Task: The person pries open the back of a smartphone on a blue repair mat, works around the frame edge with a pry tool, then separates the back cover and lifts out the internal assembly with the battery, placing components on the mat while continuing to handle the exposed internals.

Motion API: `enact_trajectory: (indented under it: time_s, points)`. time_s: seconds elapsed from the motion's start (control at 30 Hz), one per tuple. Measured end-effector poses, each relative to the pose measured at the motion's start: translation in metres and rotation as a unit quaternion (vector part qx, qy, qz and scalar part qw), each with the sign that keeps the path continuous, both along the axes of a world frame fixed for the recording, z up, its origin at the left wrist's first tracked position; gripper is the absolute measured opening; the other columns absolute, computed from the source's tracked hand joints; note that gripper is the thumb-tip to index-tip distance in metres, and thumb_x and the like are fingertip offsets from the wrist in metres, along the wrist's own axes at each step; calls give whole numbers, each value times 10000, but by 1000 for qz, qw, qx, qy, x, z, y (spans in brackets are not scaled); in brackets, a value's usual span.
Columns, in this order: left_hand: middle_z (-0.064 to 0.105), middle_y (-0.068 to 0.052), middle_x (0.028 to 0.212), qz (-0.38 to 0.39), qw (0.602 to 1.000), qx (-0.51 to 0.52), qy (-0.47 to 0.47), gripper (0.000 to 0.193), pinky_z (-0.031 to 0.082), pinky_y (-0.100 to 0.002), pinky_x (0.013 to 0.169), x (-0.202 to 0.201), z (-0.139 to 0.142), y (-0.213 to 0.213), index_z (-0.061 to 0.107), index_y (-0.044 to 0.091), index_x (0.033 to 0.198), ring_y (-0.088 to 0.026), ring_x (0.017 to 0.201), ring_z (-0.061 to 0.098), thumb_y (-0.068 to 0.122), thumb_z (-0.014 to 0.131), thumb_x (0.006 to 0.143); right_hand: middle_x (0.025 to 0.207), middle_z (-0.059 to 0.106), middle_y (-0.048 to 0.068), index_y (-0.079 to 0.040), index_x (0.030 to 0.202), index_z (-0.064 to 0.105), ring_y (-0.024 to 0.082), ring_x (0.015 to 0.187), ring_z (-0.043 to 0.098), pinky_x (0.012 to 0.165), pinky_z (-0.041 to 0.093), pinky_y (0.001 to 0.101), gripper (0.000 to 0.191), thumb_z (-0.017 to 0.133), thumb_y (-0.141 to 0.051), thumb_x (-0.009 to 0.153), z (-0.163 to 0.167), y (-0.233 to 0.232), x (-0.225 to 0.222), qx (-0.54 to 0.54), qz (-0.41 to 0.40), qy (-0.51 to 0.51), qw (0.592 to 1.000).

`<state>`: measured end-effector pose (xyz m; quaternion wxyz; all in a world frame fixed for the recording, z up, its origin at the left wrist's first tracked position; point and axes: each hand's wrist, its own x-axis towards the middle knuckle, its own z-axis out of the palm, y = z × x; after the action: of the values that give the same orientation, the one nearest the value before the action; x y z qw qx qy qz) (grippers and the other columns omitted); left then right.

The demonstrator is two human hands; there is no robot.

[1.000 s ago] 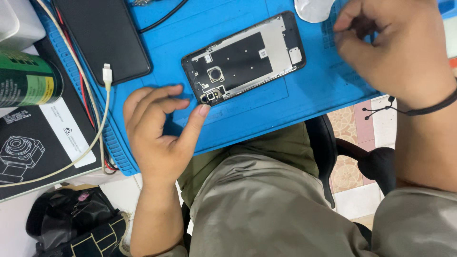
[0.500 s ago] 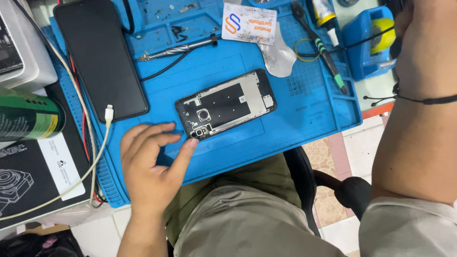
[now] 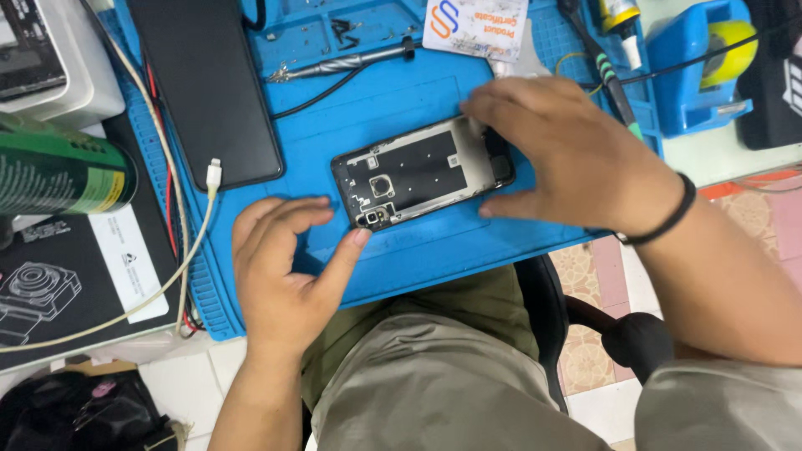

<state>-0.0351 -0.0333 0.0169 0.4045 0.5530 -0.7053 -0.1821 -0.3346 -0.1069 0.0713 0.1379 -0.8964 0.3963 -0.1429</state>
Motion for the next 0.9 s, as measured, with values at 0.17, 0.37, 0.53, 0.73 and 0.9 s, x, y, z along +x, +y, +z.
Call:
enact_trajectory:
  time_s: [0.17, 0.37, 0.53, 0.73, 0.9]
  points:
    - [722, -65, 1171, -14, 999, -32, -14, 282, 469, -412, 1041, -11, 16, 1, 706, 86, 1008, -302, 1163, 600, 170, 911, 834, 1157, 626, 145, -20, 1290, 671, 365, 1118, 569, 1014, 434, 451, 897, 923, -380, 509, -2, -15, 9, 11, 17, 53, 998]
    - [653, -163, 1189, -158, 980, -90, -86, 533, 464, -500, 986, -44, 50, -4, 700, 10, 1154, -400, 1147, 549, 163, 866, 671, 875, 682, 97, -67, 1047, 721, 330, 901, 654, 875, 507, 426, 730, 899, -549, 528, 36, -5, 22, 66, -10, 157, 985]
    - [688, -92, 1166, -207, 970, -80, -96, 467, 505, -461, 1026, -56, 56, -20, 672, 59, 1236, -318, 1162, 613, 48, 808, 790, 842, 720, 40, -119, 936, 777, 215, 833, 699, 758, 549, 356, 504, 794, -575, 721, 64, -5, 0, 266, -91, 229, 932]
    - [736, -98, 1132, -143, 914, 210, 318, 247, 574, -346, 927, -46, 47, -20, 657, 22, 1212, -186, 1013, 686, 79, 767, 998, 1080, 755, 83, -13, 1184, 706, 163, 962, 714, 878, 580, 312, 394, 455, -294, 1070, 47, 7, -31, 329, -37, -254, 909]
    - [681, -110, 1227, -158, 754, 210, 603, 361, 532, -346, 1045, -42, 38, -19, 581, 7, 1350, -193, 1155, 662, 26, 700, 1009, 1166, 715, 99, 22, 1318, 637, 157, 997, 718, 864, 601, 288, 397, 719, -140, 965, 12, 55, 15, 265, -33, -389, 882]
